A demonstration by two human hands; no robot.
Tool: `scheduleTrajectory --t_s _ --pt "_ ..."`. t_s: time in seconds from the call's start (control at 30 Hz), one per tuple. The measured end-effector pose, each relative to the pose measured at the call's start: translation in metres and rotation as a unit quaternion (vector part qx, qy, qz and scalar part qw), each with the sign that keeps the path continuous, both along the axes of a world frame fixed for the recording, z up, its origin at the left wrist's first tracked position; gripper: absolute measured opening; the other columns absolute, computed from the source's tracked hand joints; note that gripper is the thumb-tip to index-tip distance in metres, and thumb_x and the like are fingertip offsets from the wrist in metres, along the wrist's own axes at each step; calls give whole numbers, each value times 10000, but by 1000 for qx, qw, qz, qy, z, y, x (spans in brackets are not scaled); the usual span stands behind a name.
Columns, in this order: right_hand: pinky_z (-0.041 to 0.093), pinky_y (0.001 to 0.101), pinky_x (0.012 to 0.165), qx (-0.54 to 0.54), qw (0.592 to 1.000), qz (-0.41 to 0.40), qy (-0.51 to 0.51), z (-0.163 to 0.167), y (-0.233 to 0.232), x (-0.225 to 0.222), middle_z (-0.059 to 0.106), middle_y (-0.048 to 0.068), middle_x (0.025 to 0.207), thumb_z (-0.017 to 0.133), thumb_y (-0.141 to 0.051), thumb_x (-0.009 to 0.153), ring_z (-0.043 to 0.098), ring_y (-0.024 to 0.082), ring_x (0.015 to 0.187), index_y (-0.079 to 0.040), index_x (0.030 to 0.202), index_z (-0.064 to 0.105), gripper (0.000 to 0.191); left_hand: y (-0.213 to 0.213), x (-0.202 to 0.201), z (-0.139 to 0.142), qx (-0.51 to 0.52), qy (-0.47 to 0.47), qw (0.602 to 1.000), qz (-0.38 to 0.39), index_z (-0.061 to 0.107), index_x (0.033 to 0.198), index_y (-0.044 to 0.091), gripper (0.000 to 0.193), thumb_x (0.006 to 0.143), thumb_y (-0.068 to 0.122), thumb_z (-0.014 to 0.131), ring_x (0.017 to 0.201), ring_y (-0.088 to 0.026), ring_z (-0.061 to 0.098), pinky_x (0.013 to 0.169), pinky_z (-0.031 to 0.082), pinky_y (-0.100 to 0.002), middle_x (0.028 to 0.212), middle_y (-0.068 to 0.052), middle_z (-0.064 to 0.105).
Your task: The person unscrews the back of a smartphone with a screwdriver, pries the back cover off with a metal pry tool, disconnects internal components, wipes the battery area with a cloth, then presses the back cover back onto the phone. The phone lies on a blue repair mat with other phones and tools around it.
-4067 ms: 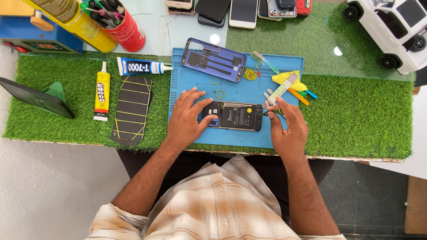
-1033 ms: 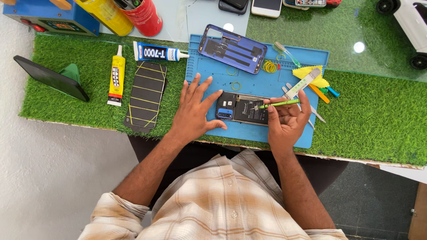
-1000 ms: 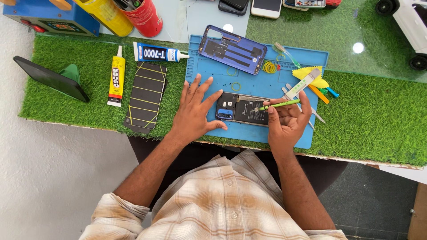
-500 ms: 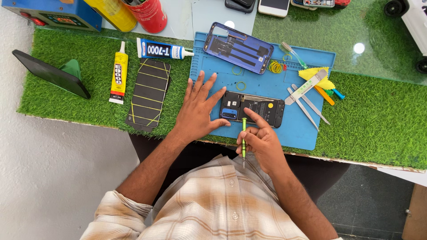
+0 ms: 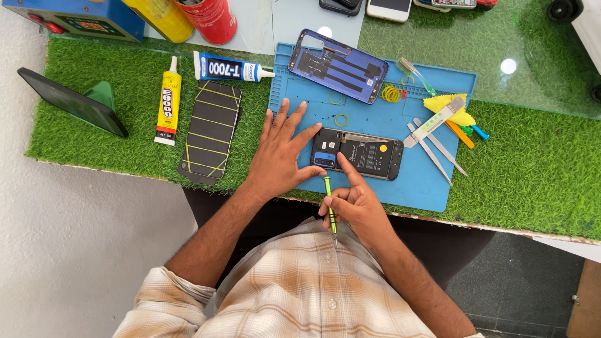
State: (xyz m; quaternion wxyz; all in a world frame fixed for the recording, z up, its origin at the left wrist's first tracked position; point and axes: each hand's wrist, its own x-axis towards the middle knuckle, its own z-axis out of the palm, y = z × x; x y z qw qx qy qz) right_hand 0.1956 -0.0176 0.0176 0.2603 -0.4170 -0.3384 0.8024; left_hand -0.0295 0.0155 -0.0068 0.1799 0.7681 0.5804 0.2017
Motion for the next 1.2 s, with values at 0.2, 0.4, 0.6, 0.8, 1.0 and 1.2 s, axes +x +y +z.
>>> scheduleTrajectory --t_s 0.2,0.4,0.6,0.8,1.0,1.2 --pt "533 307 505 -62 988 -60 129 -6 3 8 682 135 794 647 -54 942 671 193 588 -74 1656 161 864 0 1 0 -11 -2 1000 3 588 1432 193 914 680 643 845 1561 -379 128 1267 97 -620 1640 -144 302" --pt "539 303 508 -65 984 -74 146 -13 7 12 676 145 796 646 -60 960 674 202 595 -17 1642 184 826 1 1 1 -7 -9 1000 2 575 1434 202 924 673 649 851 1555 -386 136 1263 99 -624 1633 -149 308" --pt "537 299 507 -67 983 -80 148 -15 6 13 676 140 801 637 -63 963 675 201 595 -11 1635 208 799 -1 -1 3 -1 -24 1000 -2 564 1450 217 921 676 614 869 1564 -384 142 1267 109 -624 1641 -138 316" --pt "536 303 516 -63 982 -83 154 -15 5 14 676 146 810 622 -58 971 675 205 606 -12 1638 216 782 -2 -6 4 2 -55 998 -17 546 1480 240 904 685 476 907 1582 -357 138 1281 93 -613 1659 -92 322" --pt "541 313 527 -55 983 -77 160 -14 4 15 677 150 824 613 -54 975 675 211 617 -16 1644 225 775 -2 -12 3 -21 -66 996 -48 519 1511 218 800 793 345 848 1582 -336 139 1274 49 -627 1661 -44 327" --pt "545 314 540 -50 983 -70 159 -15 3 16 679 153 829 597 -36 982 678 212 628 -32 1651 232 762 -2 -13 -2 -1 -72 996 -45 531 1525 232 623 939 147 725 1595 -290 225 1289 56 -617 1648 8 421"
